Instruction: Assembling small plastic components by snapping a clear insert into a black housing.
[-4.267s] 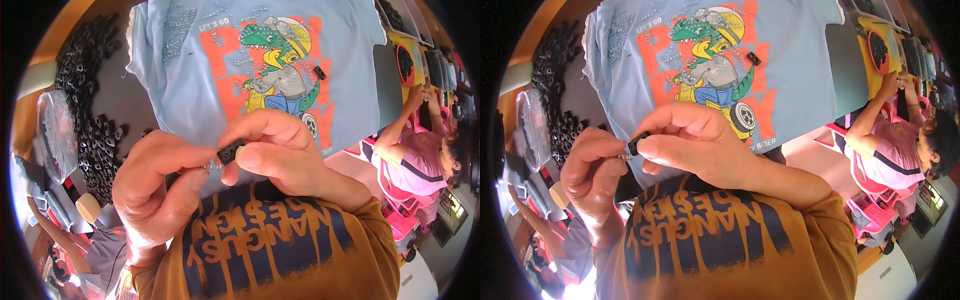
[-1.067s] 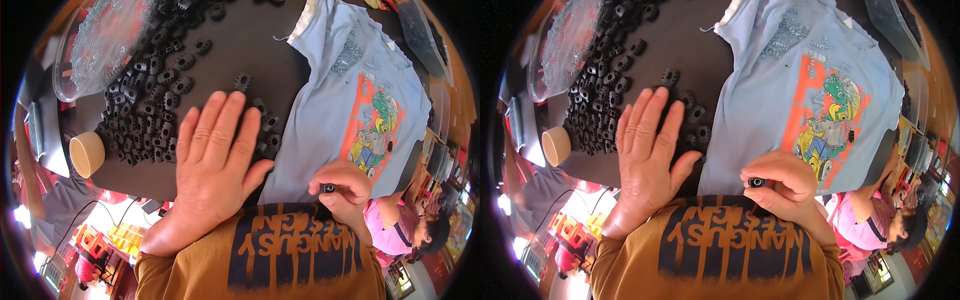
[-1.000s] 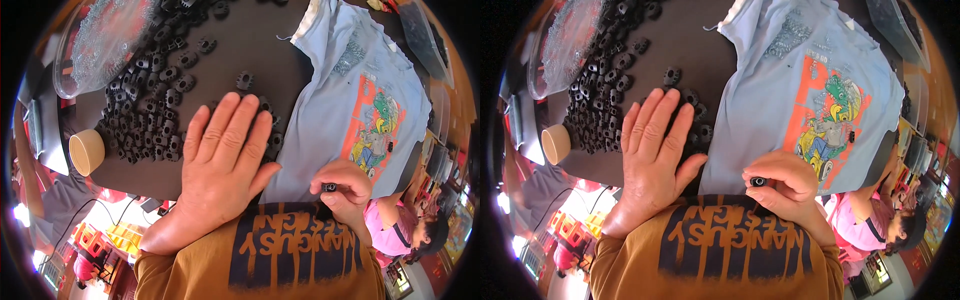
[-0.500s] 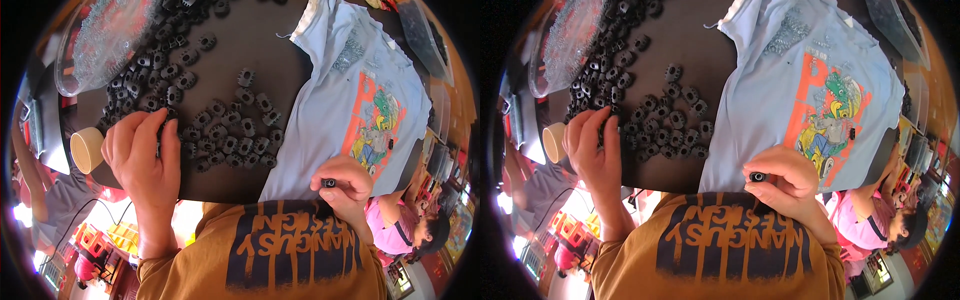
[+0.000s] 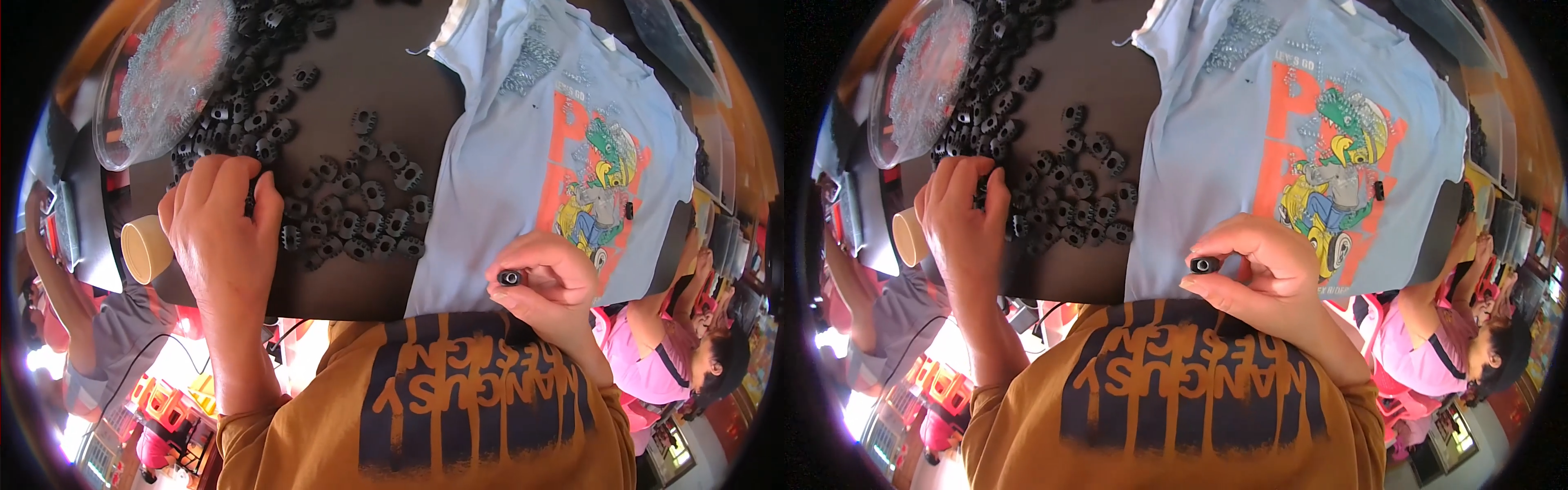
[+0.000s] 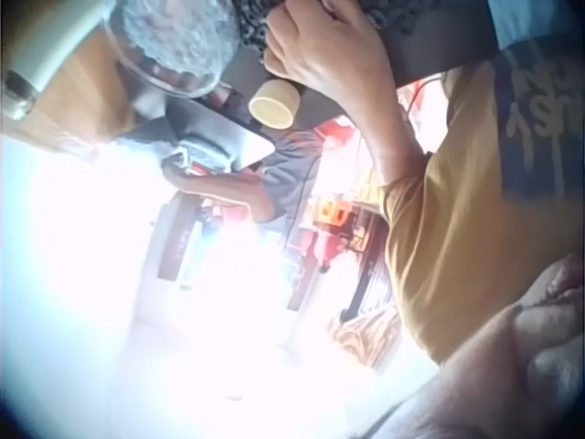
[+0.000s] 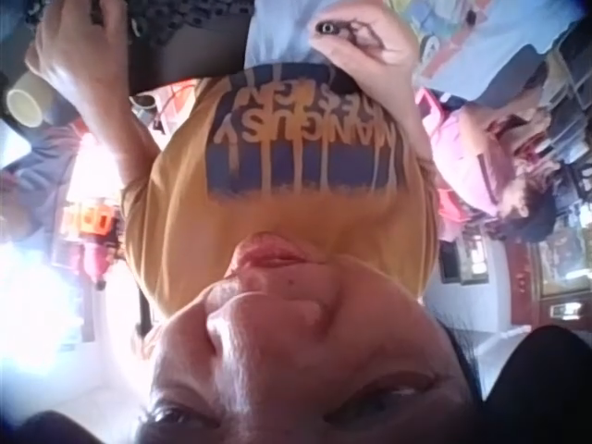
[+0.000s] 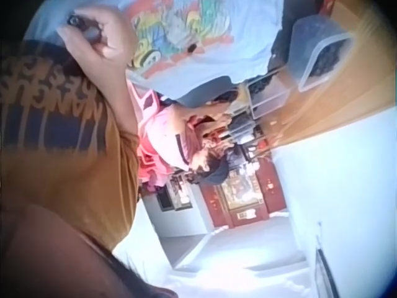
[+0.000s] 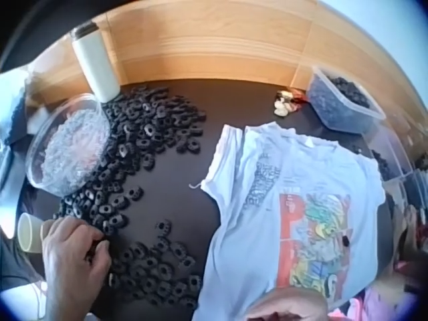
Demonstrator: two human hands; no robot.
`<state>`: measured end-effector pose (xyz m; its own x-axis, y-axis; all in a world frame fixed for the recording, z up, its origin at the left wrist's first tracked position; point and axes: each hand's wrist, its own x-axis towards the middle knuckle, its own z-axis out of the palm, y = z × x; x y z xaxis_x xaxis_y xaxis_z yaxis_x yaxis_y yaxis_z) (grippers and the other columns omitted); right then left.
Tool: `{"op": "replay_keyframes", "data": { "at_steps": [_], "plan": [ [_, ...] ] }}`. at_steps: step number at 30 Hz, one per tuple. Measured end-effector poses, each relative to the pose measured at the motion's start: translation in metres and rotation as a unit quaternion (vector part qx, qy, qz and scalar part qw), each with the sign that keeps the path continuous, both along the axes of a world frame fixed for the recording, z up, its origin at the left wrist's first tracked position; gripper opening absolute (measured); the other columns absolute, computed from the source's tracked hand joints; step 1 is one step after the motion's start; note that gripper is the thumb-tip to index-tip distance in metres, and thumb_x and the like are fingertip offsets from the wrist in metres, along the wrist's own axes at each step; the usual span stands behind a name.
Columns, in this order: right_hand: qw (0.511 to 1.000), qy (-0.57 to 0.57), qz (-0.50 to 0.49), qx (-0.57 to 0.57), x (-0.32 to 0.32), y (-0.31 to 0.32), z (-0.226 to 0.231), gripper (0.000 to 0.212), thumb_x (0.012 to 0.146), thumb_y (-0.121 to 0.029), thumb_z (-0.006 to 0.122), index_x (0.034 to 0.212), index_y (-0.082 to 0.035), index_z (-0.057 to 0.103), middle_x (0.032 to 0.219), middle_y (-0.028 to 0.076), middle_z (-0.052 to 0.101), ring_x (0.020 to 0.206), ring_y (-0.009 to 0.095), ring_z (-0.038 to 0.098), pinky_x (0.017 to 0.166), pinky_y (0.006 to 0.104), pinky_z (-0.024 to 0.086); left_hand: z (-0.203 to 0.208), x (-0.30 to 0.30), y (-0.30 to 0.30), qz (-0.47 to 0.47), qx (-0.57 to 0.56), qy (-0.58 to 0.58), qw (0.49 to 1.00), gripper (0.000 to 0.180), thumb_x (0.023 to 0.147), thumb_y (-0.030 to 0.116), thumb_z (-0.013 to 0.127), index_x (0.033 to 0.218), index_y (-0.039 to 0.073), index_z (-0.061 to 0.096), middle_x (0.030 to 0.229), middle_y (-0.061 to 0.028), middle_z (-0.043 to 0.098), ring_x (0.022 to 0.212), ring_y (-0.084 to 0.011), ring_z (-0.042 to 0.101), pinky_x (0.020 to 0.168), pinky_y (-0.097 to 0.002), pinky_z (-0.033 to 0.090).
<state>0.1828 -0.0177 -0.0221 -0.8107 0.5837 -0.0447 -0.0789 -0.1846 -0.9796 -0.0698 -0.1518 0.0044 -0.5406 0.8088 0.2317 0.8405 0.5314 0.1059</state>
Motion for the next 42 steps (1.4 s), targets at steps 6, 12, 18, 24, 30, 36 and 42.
{"op": "replay_keyframes", "data": {
  "at_steps": [6,12,18,24,30,36,42],
  "plan": [
    [0.999,-0.001,0.025,0.020,0.001,0.006,-0.003,0.026,0.074,0.007,0.074,0.097,0.001,0.064,0.085,0.007,0.064,0.069,0.010,0.060,0.049,0.0210,0.041,0.001,0.009,-0.002,-0.022,0.078,-0.009,0.997,0.006,0.077,0.002,0.064,0.083,0.004,0.062,0.083,-0.0063,0.062,0.076,-0.0213,0.060,0.074,-0.0314,0.043],
    [0.998,0.023,0.009,0.054,-0.002,0.005,-0.005,0.025,0.074,0.004,0.076,0.096,0.001,0.065,0.082,0.007,0.065,0.064,0.010,0.059,0.049,0.0215,0.041,0.016,0.051,-0.009,0.014,0.238,-0.573,0.784,0.016,0.083,-0.010,0.051,0.096,-0.005,0.058,0.092,-0.0127,0.065,0.066,-0.0076,0.058,0.062,-0.0186,0.046],
    [0.999,0.006,0.003,0.054,0.001,0.006,-0.001,0.023,0.076,0.001,0.076,0.096,0.001,0.066,0.080,0.006,0.065,0.063,0.009,0.058,0.051,0.0223,0.042,0.008,0.065,0.002,-0.057,0.212,-0.695,0.685,0.014,0.086,-0.005,0.057,0.100,-0.006,0.061,0.090,-0.0102,0.061,0.066,-0.0088,0.057,0.066,-0.0206,0.047],
    [0.996,-0.041,0.010,0.077,0.001,0.010,0.006,0.020,0.077,-0.007,0.076,0.094,-0.002,0.068,0.078,0.004,0.063,0.061,0.013,0.056,0.054,0.0262,0.042,0.014,0.077,0.016,-0.113,0.150,-0.694,0.695,0.020,0.088,-0.001,0.055,0.106,-0.005,0.063,0.095,-0.0104,0.059,0.069,-0.0098,0.057,0.067,-0.0206,0.045],
    [0.993,0.016,0.016,0.115,0.003,0.012,-0.003,0.030,0.077,0.005,0.072,0.106,0.003,0.067,0.092,0.009,0.066,0.076,0.014,0.058,0.060,0.0248,0.042,0.019,0.082,0.029,-0.098,0.138,-0.737,0.654,0.021,0.086,-0.006,0.058,0.107,-0.003,0.061,0.094,-0.0056,0.057,0.070,-0.0071,0.053,0.065,-0.0182,0.042],
    [0.996,0.017,0.025,0.087,0.005,0.012,-0.002,0.029,0.079,0.007,0.068,0.108,0.003,0.066,0.094,0.010,0.065,0.077,0.016,0.058,0.064,0.0263,0.042,0.021,0.081,0.032,-0.144,0.110,-0.690,0.701,0.023,0.082,-0.009,0.061,0.104,-0.002,0.061,0.091,-0.0049,0.057,0.074,-0.0079,0.052,0.065,-0.0196,0.041],
    [0.995,0.014,0.032,0.093,0.006,0.010,0.001,0.028,0.079,0.005,0.070,0.107,0.003,0.066,0.089,0.010,0.064,0.075,0.016,0.058,0.063,0.0265,0.043,0.021,0.078,0.039,-0.157,0.071,-0.662,0.729,0.017,0.080,-0.010,0.062,0.095,0.000,0.061,0.087,-0.0059,0.059,0.072,-0.0109,0.053,0.063,-0.0232,0.042]
  ]
}}
